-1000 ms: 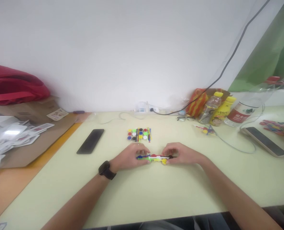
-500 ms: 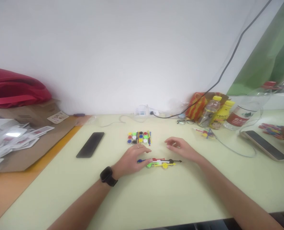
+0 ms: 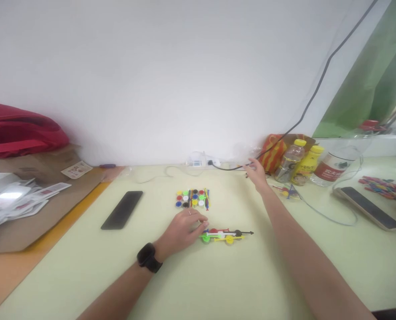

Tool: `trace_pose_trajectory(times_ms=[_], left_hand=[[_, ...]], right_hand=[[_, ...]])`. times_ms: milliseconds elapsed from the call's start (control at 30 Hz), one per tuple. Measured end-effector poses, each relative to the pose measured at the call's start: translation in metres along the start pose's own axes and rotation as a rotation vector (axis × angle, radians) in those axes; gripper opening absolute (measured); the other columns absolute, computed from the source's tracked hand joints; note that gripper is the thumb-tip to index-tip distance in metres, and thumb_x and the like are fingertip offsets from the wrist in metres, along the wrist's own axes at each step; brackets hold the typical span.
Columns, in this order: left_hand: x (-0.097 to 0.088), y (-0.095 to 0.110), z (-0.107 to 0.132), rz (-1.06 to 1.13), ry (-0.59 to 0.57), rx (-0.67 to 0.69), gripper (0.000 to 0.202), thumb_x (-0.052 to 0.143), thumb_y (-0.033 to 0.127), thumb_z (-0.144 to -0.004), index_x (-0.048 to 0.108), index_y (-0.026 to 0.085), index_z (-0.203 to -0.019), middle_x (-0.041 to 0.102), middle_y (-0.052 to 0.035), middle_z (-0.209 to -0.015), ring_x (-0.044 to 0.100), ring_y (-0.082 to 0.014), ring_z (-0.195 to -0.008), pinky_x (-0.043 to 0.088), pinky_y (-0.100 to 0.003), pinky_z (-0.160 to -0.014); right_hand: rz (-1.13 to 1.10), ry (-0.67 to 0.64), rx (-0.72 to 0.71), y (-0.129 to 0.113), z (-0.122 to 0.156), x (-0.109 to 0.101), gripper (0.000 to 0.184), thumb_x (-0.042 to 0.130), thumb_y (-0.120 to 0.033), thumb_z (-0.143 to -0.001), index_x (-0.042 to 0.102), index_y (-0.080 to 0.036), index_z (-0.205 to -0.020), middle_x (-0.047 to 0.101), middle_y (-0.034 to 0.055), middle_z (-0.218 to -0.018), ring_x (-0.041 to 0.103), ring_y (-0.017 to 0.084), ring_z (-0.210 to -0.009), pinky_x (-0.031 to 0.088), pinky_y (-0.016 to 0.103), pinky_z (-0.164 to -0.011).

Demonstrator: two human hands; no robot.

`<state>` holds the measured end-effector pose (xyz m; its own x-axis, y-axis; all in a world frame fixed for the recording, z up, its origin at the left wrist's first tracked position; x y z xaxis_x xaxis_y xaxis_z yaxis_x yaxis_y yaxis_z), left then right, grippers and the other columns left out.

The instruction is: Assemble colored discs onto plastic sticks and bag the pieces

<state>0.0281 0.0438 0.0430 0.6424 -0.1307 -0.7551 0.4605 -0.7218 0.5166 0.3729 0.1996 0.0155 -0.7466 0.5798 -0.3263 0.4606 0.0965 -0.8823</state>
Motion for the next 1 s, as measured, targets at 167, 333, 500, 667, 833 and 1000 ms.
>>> trace_pose_trajectory(times_ms=[167, 333, 500, 667, 833, 1000], left_hand=[[0.002, -0.003, 0.0, 0.007, -0.015, -0.009, 0.02, 0.055, 0.031, -0.102, 0.073, 0.023, -0.096, 0.074, -0.0054, -0.091, 0.067, -0.0215, -0.091, 0.053, -0.035, -0.084], [0.002, -0.007, 0.0, 0.027, 0.006, -0.015, 0.02, 0.055, 0.03, -0.102, 0.073, 0.023, -0.095, 0.073, -0.005, -0.088, 0.066, -0.0205, -0.087, 0.052, -0.035, -0.082], [-0.007, -0.006, 0.0, 0.048, 0.111, -0.005, 0.015, 0.057, 0.026, -0.1, 0.072, 0.023, -0.098, 0.073, -0.0043, -0.089, 0.067, -0.0197, -0.087, 0.053, -0.035, -0.083], [-0.018, -0.006, 0.003, 0.003, 0.244, 0.006, 0.015, 0.058, 0.024, -0.099, 0.07, 0.024, -0.107, 0.073, -0.0057, -0.095, 0.066, -0.021, -0.09, 0.053, -0.037, -0.084], [-0.044, -0.006, -0.006, 0.043, 0.441, -0.054, 0.02, 0.058, 0.027, -0.099, 0.066, 0.024, -0.116, 0.072, -0.0063, -0.102, 0.064, -0.0191, -0.087, 0.053, -0.035, -0.081], [-0.071, 0.009, -0.059, 0.195, 0.233, -0.137, 0.032, 0.057, 0.039, -0.101, 0.064, 0.025, -0.129, 0.071, -0.0075, -0.121, 0.068, -0.02, -0.1, 0.055, -0.034, -0.086]], right_hand=[[0.032, 0.097, 0.021, 0.008, -0.018, 0.002, 0.051, 0.066, -0.046, -0.078, 0.072, -0.015, -0.118, 0.066, 0.0152, -0.114, 0.064, 0.029, -0.098, 0.052, 0.041, -0.091], [0.031, 0.12, -0.043, -0.003, -0.023, -0.008, 0.04, 0.066, -0.044, -0.078, 0.076, -0.014, -0.102, 0.072, 0.0163, -0.108, 0.067, 0.027, -0.09, 0.053, 0.04, -0.089], [-0.007, 0.153, -0.13, -0.041, -0.028, -0.037, 0.033, 0.067, -0.046, -0.079, 0.075, -0.015, -0.086, 0.074, 0.012, -0.086, 0.066, 0.027, -0.08, 0.053, 0.039, -0.079], [-0.118, 0.058, -0.21, -0.092, -0.019, -0.062, 0.031, 0.072, -0.048, -0.078, 0.068, -0.018, -0.073, 0.063, 0.0027, -0.066, 0.055, 0.018, -0.057, 0.045, 0.031, -0.055], [-0.306, -0.44, -0.351, -0.155, 0.021, -0.052, 0.033, 0.075, -0.047, -0.081, 0.063, -0.02, -0.066, 0.057, 0.0003, -0.065, 0.05, 0.015, -0.062, 0.041, 0.028, -0.058], [-0.412, -0.76, -0.429, -0.198, 0.063, -0.033, 0.033, 0.074, -0.045, -0.085, 0.064, -0.019, -0.066, 0.059, 0.002, -0.07, 0.051, 0.016, -0.069, 0.042, 0.031, -0.067]])
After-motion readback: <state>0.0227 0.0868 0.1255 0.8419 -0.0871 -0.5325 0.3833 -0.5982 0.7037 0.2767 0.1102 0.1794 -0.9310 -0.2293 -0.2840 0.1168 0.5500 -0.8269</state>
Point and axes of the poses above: each hand's wrist, its own z-axis away from the middle knuckle, its own x-axis out of the palm, y = z × x, the point moved 8 cm from there along -z, towards the middle knuckle
